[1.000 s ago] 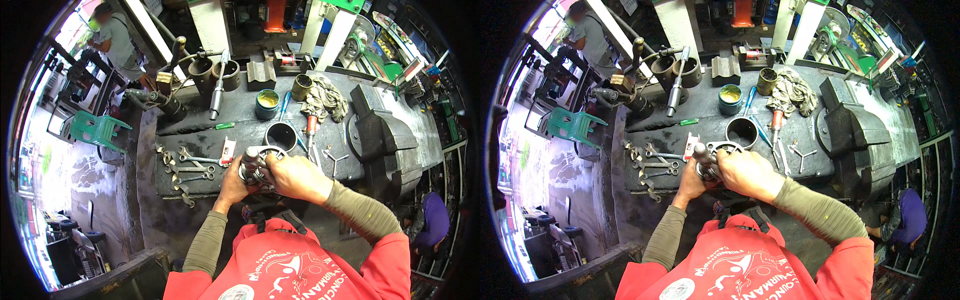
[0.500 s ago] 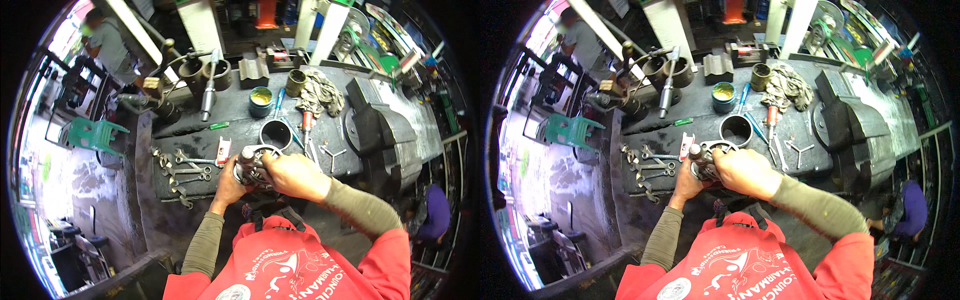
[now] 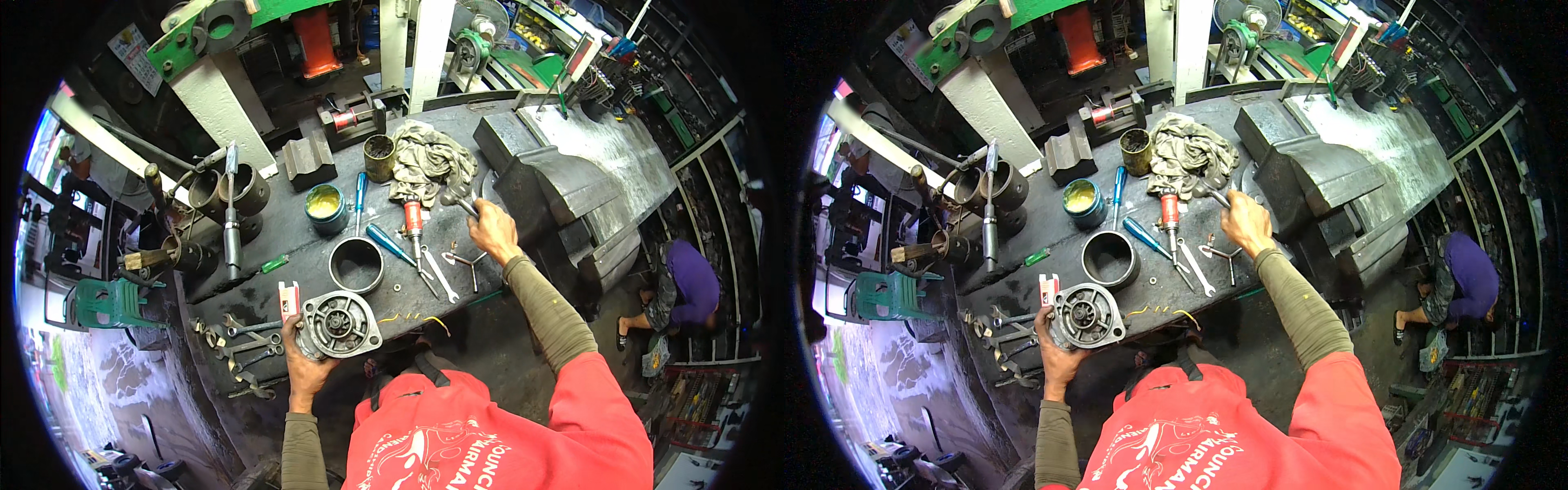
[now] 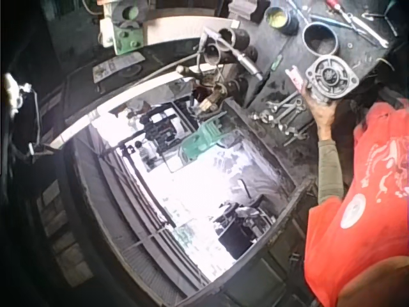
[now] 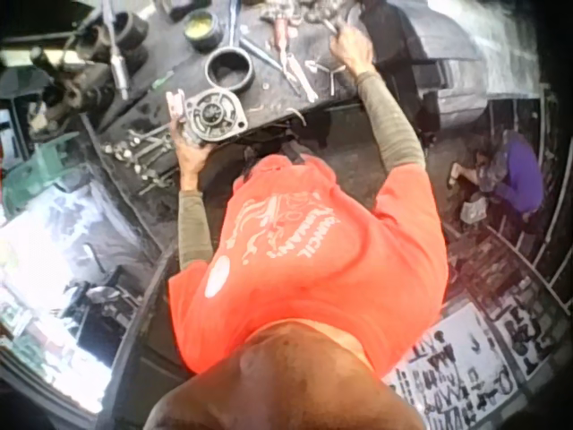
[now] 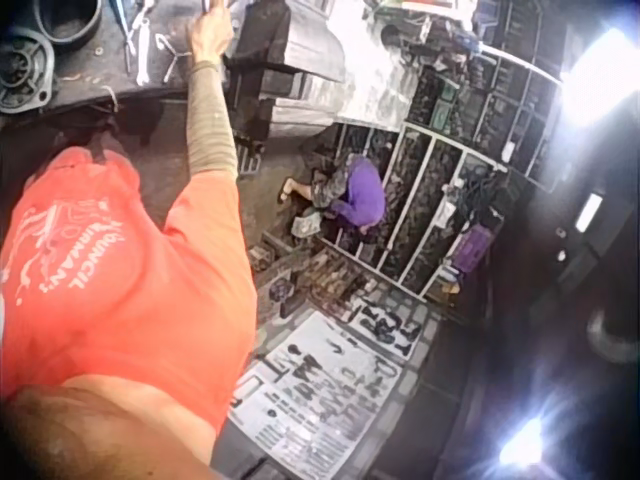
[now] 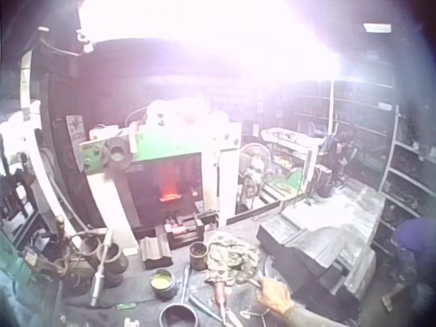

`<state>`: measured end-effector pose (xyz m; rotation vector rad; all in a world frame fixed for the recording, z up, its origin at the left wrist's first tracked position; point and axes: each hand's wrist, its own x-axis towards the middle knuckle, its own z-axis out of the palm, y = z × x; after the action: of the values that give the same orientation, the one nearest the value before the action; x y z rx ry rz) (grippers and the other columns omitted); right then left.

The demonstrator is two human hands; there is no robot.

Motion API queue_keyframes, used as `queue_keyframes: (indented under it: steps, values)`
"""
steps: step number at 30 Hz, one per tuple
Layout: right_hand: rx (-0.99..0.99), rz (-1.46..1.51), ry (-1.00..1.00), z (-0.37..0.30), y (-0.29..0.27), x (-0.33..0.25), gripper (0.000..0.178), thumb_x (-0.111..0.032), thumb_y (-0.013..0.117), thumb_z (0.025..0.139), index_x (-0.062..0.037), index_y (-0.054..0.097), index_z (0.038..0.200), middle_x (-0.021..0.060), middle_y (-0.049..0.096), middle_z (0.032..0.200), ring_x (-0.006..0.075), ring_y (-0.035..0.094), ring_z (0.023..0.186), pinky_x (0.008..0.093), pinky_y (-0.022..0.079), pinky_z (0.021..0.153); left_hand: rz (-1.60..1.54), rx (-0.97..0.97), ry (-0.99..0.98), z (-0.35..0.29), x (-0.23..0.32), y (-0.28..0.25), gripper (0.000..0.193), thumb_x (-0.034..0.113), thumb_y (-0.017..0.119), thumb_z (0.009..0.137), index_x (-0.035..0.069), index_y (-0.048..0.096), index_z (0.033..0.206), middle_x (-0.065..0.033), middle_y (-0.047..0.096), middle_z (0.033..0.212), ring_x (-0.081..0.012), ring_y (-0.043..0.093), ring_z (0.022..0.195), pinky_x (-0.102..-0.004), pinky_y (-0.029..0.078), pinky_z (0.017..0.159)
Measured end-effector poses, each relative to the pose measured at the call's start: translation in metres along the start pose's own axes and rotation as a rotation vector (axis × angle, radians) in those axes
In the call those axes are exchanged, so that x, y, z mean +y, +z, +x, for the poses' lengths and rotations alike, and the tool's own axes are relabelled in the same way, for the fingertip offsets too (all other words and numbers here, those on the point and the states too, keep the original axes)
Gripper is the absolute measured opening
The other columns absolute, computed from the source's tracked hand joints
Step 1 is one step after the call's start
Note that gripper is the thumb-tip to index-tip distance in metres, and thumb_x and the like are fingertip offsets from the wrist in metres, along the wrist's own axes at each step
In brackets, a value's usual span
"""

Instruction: The person assembles a mechanical component, likely a starter motor, by inserting small metal parts into a cylindrical housing and using a screwdriver to secure them. They then fit the assembly into a larger metal casing and continue adjusting internal components.

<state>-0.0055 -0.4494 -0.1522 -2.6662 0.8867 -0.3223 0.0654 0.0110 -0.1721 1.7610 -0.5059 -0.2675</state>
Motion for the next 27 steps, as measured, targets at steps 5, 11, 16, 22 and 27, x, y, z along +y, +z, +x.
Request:
queue_keyframes:
  steps: [5, 11, 16, 22, 27]
  values:
    - [0.102, -0.167, -0.087, 0.001, 0.045, 0.046, 0.02, -0.017, 0.072, 0.091, -0.0065, 0.072, 0.109, 0.0165, 0.071, 0.11, 0.0385, 0.069, 0.106, 0.0515, 0.055, 0.09, 0.08, -0.002, -0.033, -0.001, 0.006, -0.002, 0.106, -0.006, 0.093, 0.059, 0.013, 0.038, 0.149, -0.01, 0.056, 0.138, -0.0244, 0.059, 0.125, -0.0383, 0.048, 0.111]
    - [-0.271, -0.167, -0.159, -0.054, 0.046, 0.034, 0.019, -0.019, 0.073, 0.09, -0.0059, 0.067, 0.103, 0.0193, 0.074, 0.09, 0.043, 0.074, 0.082, 0.0556, 0.058, 0.074, 0.18, 0.021, -0.064, -0.002, 0.009, -0.003, 0.101, 0.0, 0.095, 0.06, 0.01, 0.043, 0.146, -0.0088, 0.055, 0.136, -0.0239, 0.057, 0.125, -0.0373, 0.046, 0.112]
    - [-0.352, -0.153, 0.018, -0.078, 0.059, 0.025, 0.025, -0.011, 0.064, 0.09, -0.0037, 0.064, 0.114, 0.0275, 0.076, 0.088, 0.0478, 0.076, 0.084, 0.0601, 0.06, 0.076, 0.106, 0.035, -0.115, -0.002, 0.01, -0.001, 0.102, 0.001, 0.095, 0.059, 0.01, 0.043, 0.147, -0.0084, 0.053, 0.135, -0.0241, 0.056, 0.126, -0.038, 0.045, 0.112]
    - [-0.233, -0.093, 0.009, -0.06, 0.028, 0.024, 0.027, -0.014, 0.07, 0.082, -0.0033, 0.065, 0.106, 0.0265, 0.076, 0.09, 0.0465, 0.076, 0.083, 0.0568, 0.06, 0.076, 0.011, 0.017, -0.121, 0.001, 0.014, 0.001, 0.101, 0.005, 0.099, 0.06, 0.01, 0.044, 0.145, -0.0114, 0.057, 0.14, -0.0268, 0.058, 0.131, -0.0412, 0.047, 0.114]
    - [-0.192, 0.761, 0.02, -0.061, -0.043, -0.02, 0.022, 0.001, 0.07, 0.087, -0.0055, 0.061, 0.106, 0.0013, 0.06, 0.083, 0.0143, 0.057, 0.067, 0.0316, 0.045, 0.061, 0.066, 0.031, -0.067, 0.001, 0.01, 0.0, 0.099, 0.011, 0.102, 0.058, 0.013, 0.05, 0.141, -0.0102, 0.06, 0.134, -0.0271, 0.059, 0.126, -0.0427, 0.049, 0.109]
